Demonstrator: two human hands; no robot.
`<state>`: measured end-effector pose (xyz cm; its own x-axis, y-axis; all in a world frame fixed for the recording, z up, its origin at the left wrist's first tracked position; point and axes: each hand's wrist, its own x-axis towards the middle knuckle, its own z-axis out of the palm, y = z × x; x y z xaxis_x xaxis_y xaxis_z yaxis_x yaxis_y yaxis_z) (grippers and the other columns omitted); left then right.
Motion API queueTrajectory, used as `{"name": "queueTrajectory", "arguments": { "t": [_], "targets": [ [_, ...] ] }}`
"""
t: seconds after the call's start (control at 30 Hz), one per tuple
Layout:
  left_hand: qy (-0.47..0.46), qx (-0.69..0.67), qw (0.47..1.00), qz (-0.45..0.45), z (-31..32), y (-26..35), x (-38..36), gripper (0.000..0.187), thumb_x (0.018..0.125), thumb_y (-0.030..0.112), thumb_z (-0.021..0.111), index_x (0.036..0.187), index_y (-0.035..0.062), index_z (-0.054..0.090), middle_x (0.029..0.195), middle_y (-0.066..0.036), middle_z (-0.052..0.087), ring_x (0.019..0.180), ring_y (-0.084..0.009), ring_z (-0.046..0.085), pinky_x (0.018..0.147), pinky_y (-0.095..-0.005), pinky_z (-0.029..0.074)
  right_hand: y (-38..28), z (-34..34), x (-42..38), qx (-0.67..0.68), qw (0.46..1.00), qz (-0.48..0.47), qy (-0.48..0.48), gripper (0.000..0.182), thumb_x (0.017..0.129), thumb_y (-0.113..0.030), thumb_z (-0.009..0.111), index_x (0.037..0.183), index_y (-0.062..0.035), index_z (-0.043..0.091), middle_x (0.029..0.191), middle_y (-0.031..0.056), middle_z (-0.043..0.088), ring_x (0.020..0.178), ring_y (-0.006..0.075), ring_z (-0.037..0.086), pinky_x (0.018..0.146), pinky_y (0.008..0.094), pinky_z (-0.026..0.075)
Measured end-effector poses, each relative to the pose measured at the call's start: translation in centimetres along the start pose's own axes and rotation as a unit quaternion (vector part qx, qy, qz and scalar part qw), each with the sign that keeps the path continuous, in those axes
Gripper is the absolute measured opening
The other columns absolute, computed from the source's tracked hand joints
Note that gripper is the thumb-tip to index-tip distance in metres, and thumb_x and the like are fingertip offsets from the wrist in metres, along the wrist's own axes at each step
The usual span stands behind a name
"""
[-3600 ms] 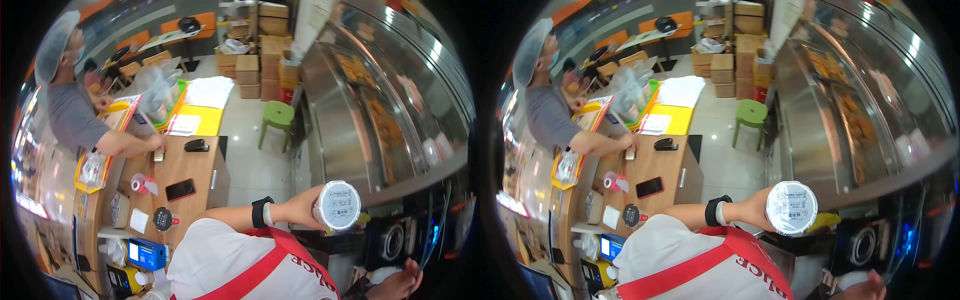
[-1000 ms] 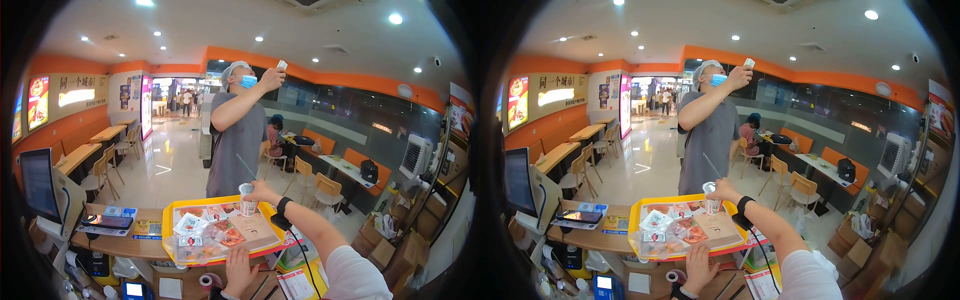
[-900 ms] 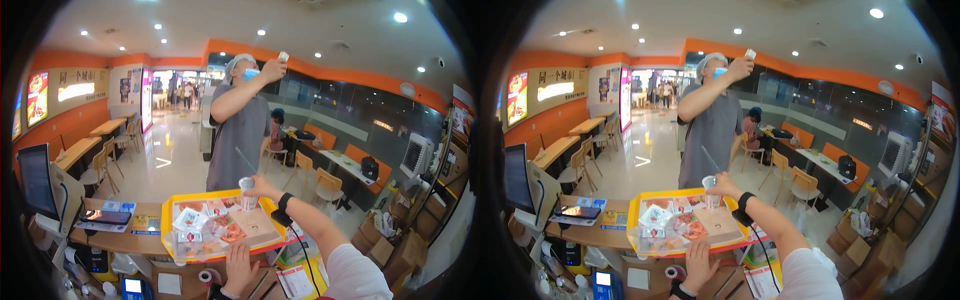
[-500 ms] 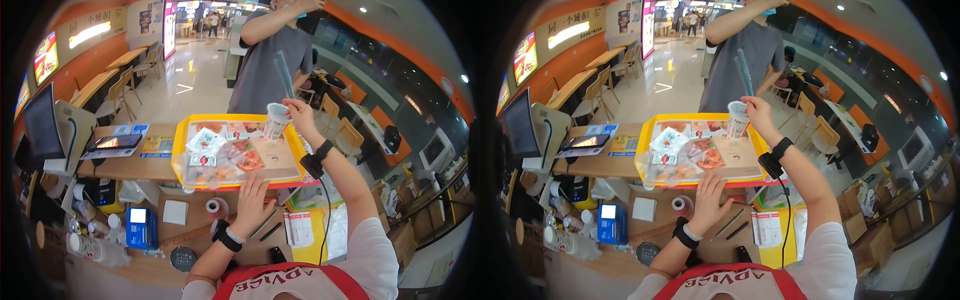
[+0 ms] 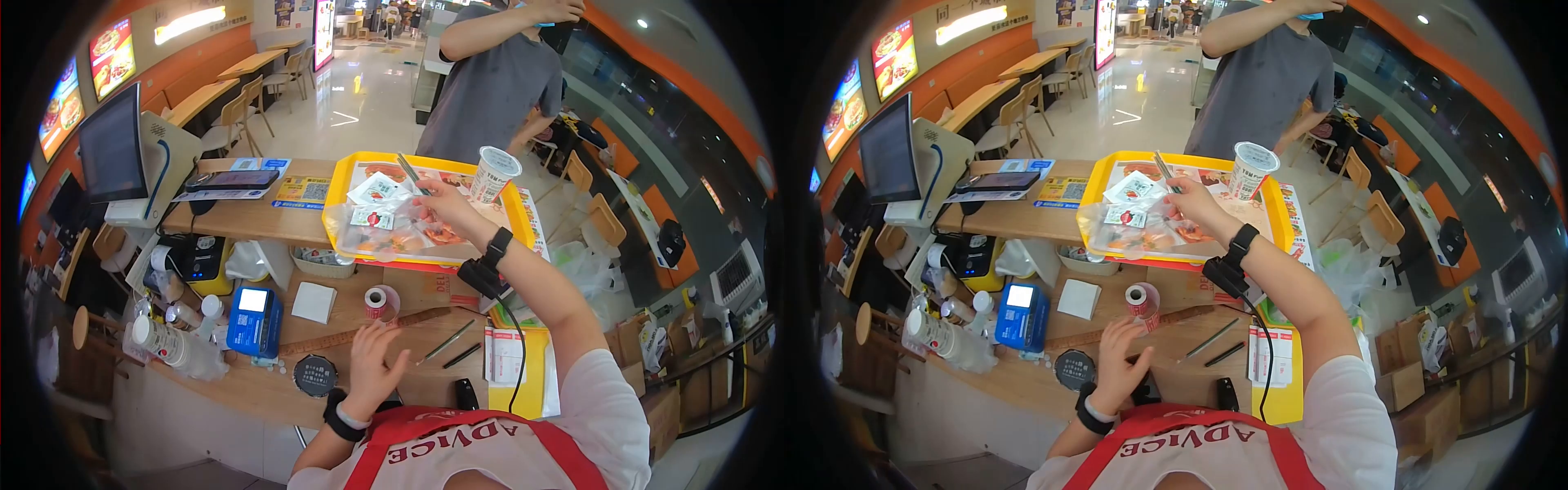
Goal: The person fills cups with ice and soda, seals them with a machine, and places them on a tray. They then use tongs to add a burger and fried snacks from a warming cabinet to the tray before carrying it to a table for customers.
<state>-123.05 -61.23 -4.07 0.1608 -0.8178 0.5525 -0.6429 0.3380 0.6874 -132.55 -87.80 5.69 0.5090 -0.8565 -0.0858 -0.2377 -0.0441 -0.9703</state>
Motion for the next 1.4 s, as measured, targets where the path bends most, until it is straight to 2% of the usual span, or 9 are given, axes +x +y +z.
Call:
{"name": "queueTrajectory", "arguments": {
  "t": [0.13,0.23,0.33,0.53,0.67,1.03,1.1,1.33,1.4],
  "targets": [
    [0.023,0.061,0.997,-0.046,-2.9,-1.8,-3.5,0.039,0.068,0.017,0.064,0.103,0.0039,0.053,0.104,-0.012,0.054,0.106,-0.0337,0.043,0.095,-0.0455,0.027,1.8,0.4,0.9,-0.087,0.995,0.004,-0.039,0.028,0.08,-0.01,0.048,0.106,-0.0063,0.057,0.065,0.0058,0.057,0.055,0.0103,0.053,0.051,0.0231,0.044],
    [0.026,0.157,0.98,-0.118,-4.6,-3.9,-6.0,0.053,0.064,0.02,0.067,0.11,0.003,0.047,0.111,-0.016,0.048,0.111,-0.0362,0.037,0.096,-0.0476,0.025,2.9,0.4,0.7,-0.247,0.964,-0.094,-0.014,0.029,0.078,-0.012,0.05,0.106,-0.0086,0.057,0.067,0.0076,0.059,0.054,0.0121,0.054,0.05,0.0256,0.044],
    [-0.051,0.267,0.932,-0.24,-5.7,-5.8,-8.5,0.081,0.054,0.028,0.074,0.121,0.0031,0.036,0.123,-0.018,0.036,0.115,-0.04,0.029,0.097,-0.0506,0.022,1.2,0.8,-0.9,-0.302,0.948,-0.099,-0.011,0.029,0.077,-0.011,0.052,0.105,-0.0077,0.058,0.076,0.0118,0.06,0.059,0.0166,0.056,0.054,0.0288,0.046],
    [-0.09,0.272,0.912,-0.292,-5.0,-8.1,-11.5,0.094,0.047,0.026,0.078,0.126,0.0047,0.031,0.127,-0.019,0.031,0.116,-0.0402,0.03,0.094,-0.0478,0.029,2.3,0.9,-1.2,-0.392,0.894,-0.215,-0.008,0.03,0.075,-0.015,0.055,0.104,-0.0069,0.056,0.112,0.0155,0.049,0.107,0.0291,0.044,0.09,0.0352,0.036],
    [-0.08,0.235,0.918,-0.309,-4.6,-9.0,-12.0,0.096,0.046,0.02,0.077,0.127,0.0045,0.028,0.13,-0.018,0.027,0.112,-0.0395,0.034,0.093,-0.0425,0.032,0.0,1.9,-4.4,-0.391,0.888,-0.241,-0.011,0.028,0.076,-0.017,0.055,0.102,-0.0073,0.056,0.118,0.016,0.044,0.108,0.0307,0.044,0.091,0.0364,0.035],
    [-0.011,0.229,0.938,-0.259,-2.8,-13.2,-12.3,0.098,0.044,0.019,0.08,0.127,0.0033,0.028,0.124,-0.022,0.033,0.106,-0.0358,0.043,0.09,-0.0408,0.037,-0.7,3.3,-9.3,-0.353,0.847,-0.389,-0.08,0.024,0.078,-0.017,0.054,0.1,-0.0068,0.055,0.113,0.0145,0.047,0.103,0.0315,0.046,0.087,0.0383,0.038],
    [0.016,0.236,0.954,-0.187,-4.2,-9.9,-11.0,0.076,0.055,0.032,0.074,0.12,0.0128,0.04,0.109,-0.02,0.045,0.107,-0.0364,0.039,0.09,-0.0489,0.031,-0.8,3.3,-10.0,-0.329,0.854,-0.392,-0.092,0.023,0.075,-0.017,0.056,0.094,-0.0039,0.057,0.108,0.0173,0.049,0.102,0.0321,0.046,0.087,0.0373,0.038],
    [0.018,0.187,0.973,-0.137,-5.9,-5.6,-7.3,0.08,0.051,0.028,0.078,0.118,0.0058,0.04,0.107,-0.02,0.046,0.099,-0.0371,0.045,0.086,-0.0431,0.037,-1.6,4.6,-13.1,-0.276,0.865,-0.362,-0.211,0.027,0.074,-0.018,0.06,0.095,-0.0023,0.056,0.108,0.0156,0.05,0.104,0.0293,0.046,0.089,0.0368,0.036],
    [0.034,0.117,0.989,-0.082,-6.4,-2.9,-5.3,0.083,0.05,0.027,0.079,0.118,0.0025,0.039,0.107,-0.02,0.047,0.099,-0.0358,0.047,0.085,-0.0403,0.038,-1.7,5.7,-13.8,-0.305,0.834,-0.359,-0.287,0.042,0.074,-0.019,0.063,0.109,-0.0026,0.049,0.117,0.015,0.045,0.107,0.0298,0.044,0.091,0.0371,0.035]
  ]
}}
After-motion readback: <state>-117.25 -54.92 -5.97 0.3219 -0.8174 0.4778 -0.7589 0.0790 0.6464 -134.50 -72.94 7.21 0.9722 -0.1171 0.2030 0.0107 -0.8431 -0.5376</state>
